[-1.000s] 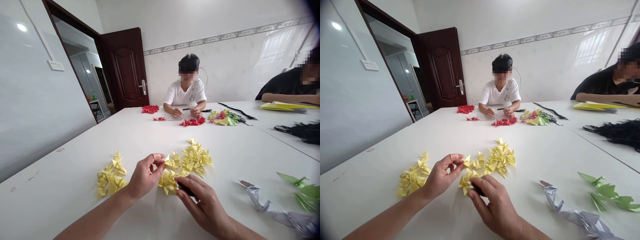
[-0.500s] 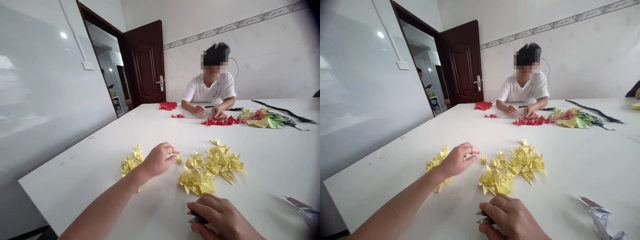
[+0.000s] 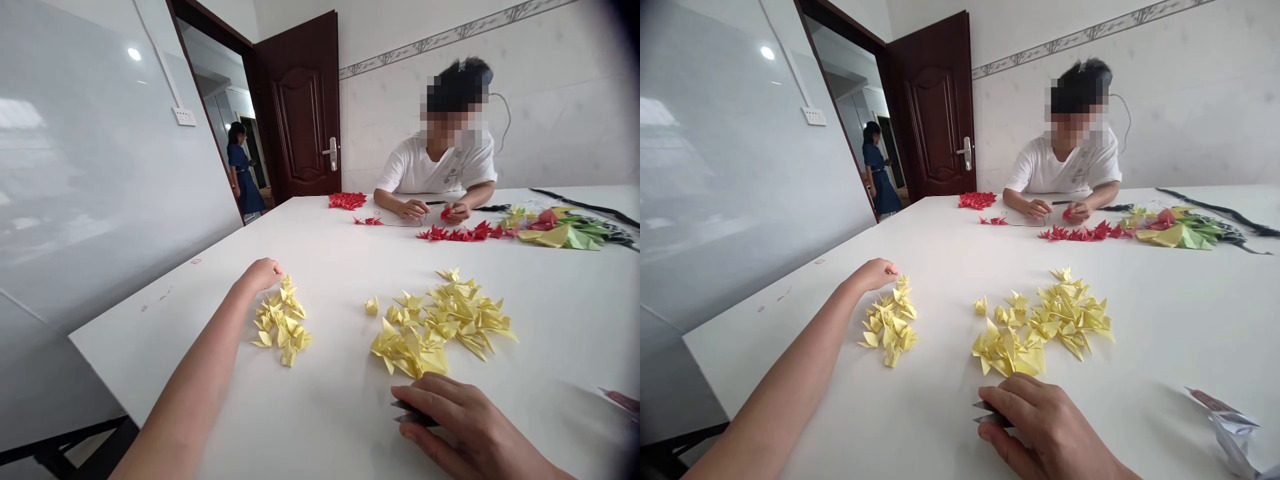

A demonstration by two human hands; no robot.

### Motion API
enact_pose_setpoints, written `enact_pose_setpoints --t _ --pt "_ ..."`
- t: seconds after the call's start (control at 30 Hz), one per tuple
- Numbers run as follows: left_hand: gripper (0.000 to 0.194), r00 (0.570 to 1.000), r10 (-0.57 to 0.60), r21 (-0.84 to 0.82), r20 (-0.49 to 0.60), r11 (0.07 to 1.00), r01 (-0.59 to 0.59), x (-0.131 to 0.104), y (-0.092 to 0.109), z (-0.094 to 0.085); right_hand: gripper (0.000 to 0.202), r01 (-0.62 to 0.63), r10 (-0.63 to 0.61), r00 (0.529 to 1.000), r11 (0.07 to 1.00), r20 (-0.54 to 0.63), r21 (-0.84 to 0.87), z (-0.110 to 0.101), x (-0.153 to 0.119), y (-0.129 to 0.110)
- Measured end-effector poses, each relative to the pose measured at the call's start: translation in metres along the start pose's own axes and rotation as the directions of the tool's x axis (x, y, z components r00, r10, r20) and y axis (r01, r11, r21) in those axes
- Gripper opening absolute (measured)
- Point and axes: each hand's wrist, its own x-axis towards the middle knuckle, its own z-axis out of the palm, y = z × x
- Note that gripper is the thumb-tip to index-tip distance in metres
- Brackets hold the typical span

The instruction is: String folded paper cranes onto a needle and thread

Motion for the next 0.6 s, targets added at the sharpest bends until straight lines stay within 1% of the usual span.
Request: enact_pose_setpoints --t 0.1,0.17,0.23,0.3,0.33,0.47,0.53,0.6 --pt "0.012 1.0 -0.016 -0.002 0.016 1.0 0.016 0.002 0.001 0.002 0.026 0.005 -0.005 1.0 1.0 -0.005 -0.006 -0.001 0.0 0.0" --pt "0.014 1.0 -0.03 -0.011 -0.011 1.0 0.029 0.004 0.001 0.004 0.026 0.009 -0.009 1.0 1.0 -0.007 -0.01 -0.001 0.001 0.0" --pt "0.022 0.997 -0.048 -0.027 -0.057 0.999 0.046 0.006 0.001 0.006 0.025 0.01 -0.01 1.0 1.0 -0.008 -0.008 -0.002 0.001 0.0" --pt "0.027 0.995 -0.052 -0.052 -0.08 0.997 0.048 0.007 0.0 0.009 0.024 0.011 -0.011 1.0 1.0 -0.008 0.004 -0.003 0.001 -0.001" --pt "0.025 0.996 -0.044 -0.069 -0.075 0.997 0.038 0.006 -0.001 0.01 0.024 0.01 -0.01 1.0 1.0 -0.007 0.01 -0.003 0.002 -0.001" --pt "0.009 0.999 0.012 -0.15 -0.037 0.989 -0.017 0.005 -0.002 0.014 0.024 -0.004 0.004 1.0 1.0 -0.006 0.023 -0.003 0.002 -0.003" --pt "0.009 0.998 0.021 -0.188 -0.064 0.982 -0.033 0.004 -0.001 0.012 0.024 -0.012 0.012 1.0 1.0 -0.006 0.023 -0.003 0.003 -0.003" --pt "0.011 0.993 0.032 -0.231 -0.117 0.971 -0.059 0.002 0.007 0.007 0.024 -0.008 0.008 1.0 1.0 -0.019 0.023 -0.002 0.003 -0.003"
